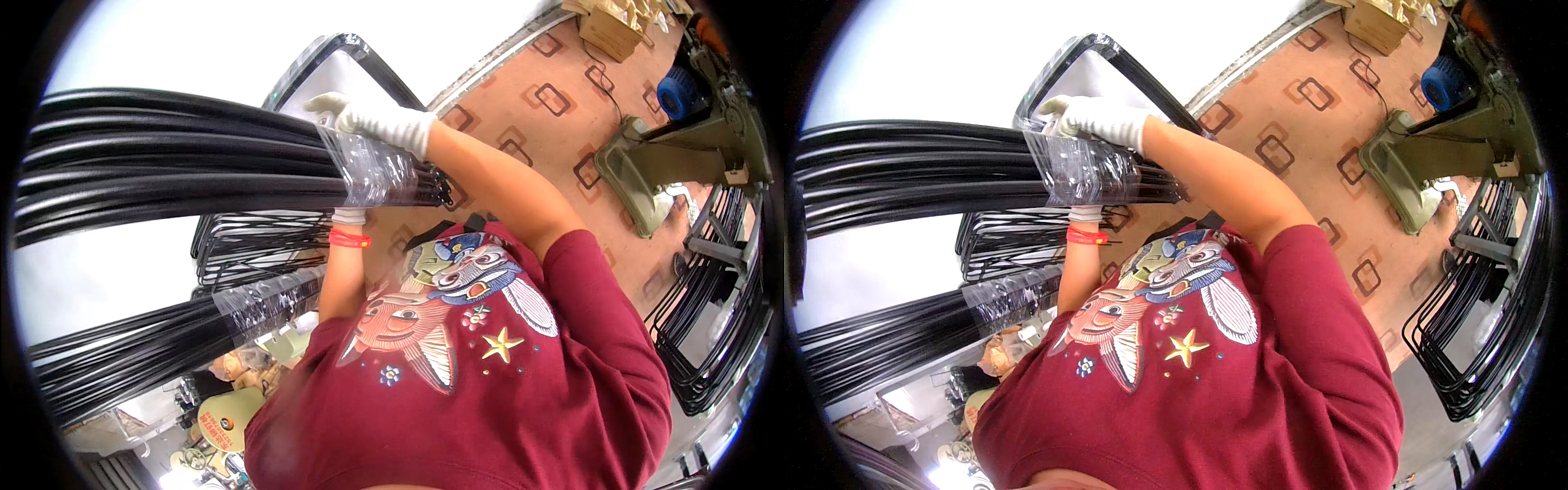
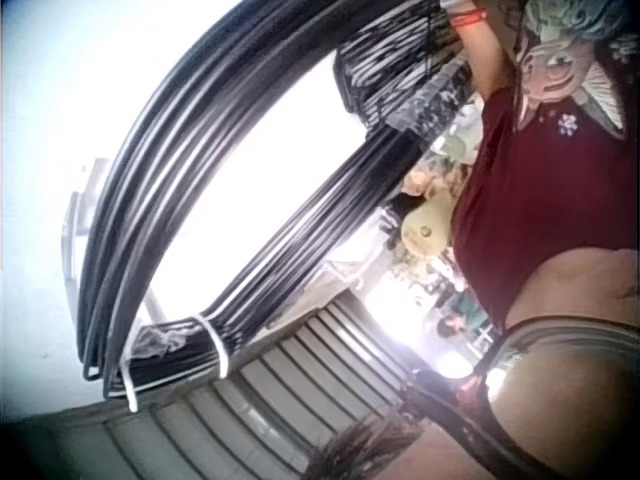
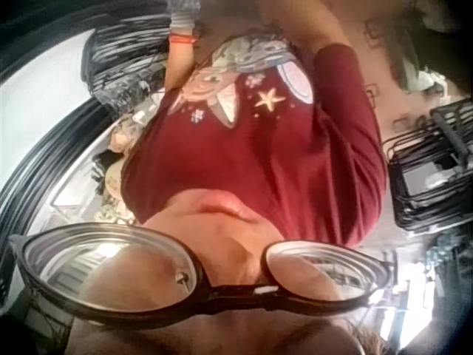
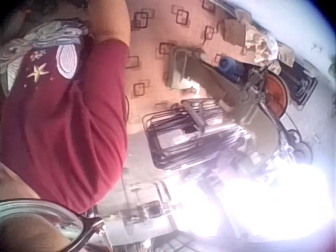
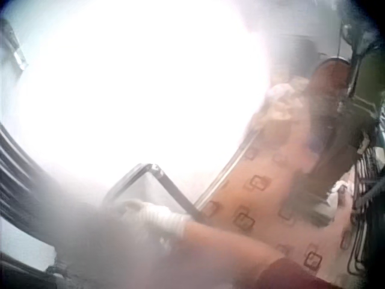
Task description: The person wraps bundles of black metal frames using a roll of plastic wrap. They wrap the plastic multiple times around the ends of the bundles and pull it tight by hand.
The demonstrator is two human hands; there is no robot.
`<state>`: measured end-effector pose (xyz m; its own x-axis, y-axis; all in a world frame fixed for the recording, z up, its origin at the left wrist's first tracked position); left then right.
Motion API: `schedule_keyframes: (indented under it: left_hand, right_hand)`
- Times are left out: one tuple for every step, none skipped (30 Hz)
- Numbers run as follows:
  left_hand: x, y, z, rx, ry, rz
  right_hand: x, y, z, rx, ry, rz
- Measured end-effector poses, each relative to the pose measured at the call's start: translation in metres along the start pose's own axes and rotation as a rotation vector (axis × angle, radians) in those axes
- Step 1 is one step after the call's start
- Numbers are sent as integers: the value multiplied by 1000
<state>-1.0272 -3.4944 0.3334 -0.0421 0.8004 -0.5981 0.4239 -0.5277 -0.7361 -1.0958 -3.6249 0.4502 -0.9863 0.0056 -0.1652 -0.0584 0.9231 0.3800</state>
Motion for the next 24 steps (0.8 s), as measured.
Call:
schedule_keyframes:
  left_hand:
    - [3,-1,-3,3,0,0]
    - [6,0,-6,42,-12,-5]
    - [9,-1,-13,123,-42,-22]
    - [27,3,-25,338,-159,-102]
    - [47,5,-38,540,-296,-157]
    - [63,9,-48,688,-473,-140]
    - [100,17,-57,767,-590,-146]
    - [142,19,-66,835,-720,-134]
    - [129,15,-61,858,-669,-154]
    - [136,-3,-57,856,-659,-155]
    - [136,-11,-53,910,-669,-163]
    - [133,-17,-46,967,-655,-184]
    - [127,-31,-38,1028,-640,-205]
    - [117,-47,-29,1094,-636,-232]
    - [69,-77,-14,1152,-565,-300]
    - [57,-85,-6,1225,-532,-324]
    - [45,-91,1,1300,-496,-355]
    - [45,-87,3,1399,-493,-349]
    - [45,-86,7,1481,-527,-317]
    - [46,-84,11,1564,-561,-283]
    - [48,-83,15,1647,-598,-245]
    - [50,-82,17,1705,-659,-253]
    - [52,-83,17,1720,-676,-269]
    - [55,-86,18,1733,-695,-286]
  right_hand:
    - [9,-1,-10,-8,-91,71]
    - [17,-10,-10,102,-161,138]
    - [27,-19,-11,214,-231,206]
    - [41,-23,-8,218,-163,270]
    - [59,-20,-8,221,-95,333]
    - [74,-13,-12,239,-87,390]
    - [88,-4,-13,256,-78,442]
    - [96,6,-1,193,-81,380]
    - [109,0,7,130,-99,376]
    - [111,14,13,163,-32,315]
    - [116,26,14,196,30,273]
    - [119,33,14,397,165,260]
    - [123,39,16,373,45,224]
    - [124,45,9,503,117,230]
    - [125,44,5,634,190,240]
    - [123,44,7,702,120,247]
    - [120,42,9,748,128,247]
    - [119,39,11,793,136,247]
    - [118,39,11,837,144,238]
    - [118,41,7,887,21,333]
    - [118,42,9,888,117,329]
    - [120,42,9,888,213,329]
    - [124,43,10,888,309,328]
    - [127,49,10,896,315,296]
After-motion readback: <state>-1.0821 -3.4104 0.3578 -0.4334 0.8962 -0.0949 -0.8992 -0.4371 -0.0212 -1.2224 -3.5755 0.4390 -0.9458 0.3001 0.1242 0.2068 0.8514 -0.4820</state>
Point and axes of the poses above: each hand's wrist, its own x-axis away from the middle knuckle, its own y-axis out of the palm, z = x × y, the point moved 6 cm from there along -x, towards the middle knuckle, and after that the axes turned 7 degrees about -z, right-handed, at the moved point
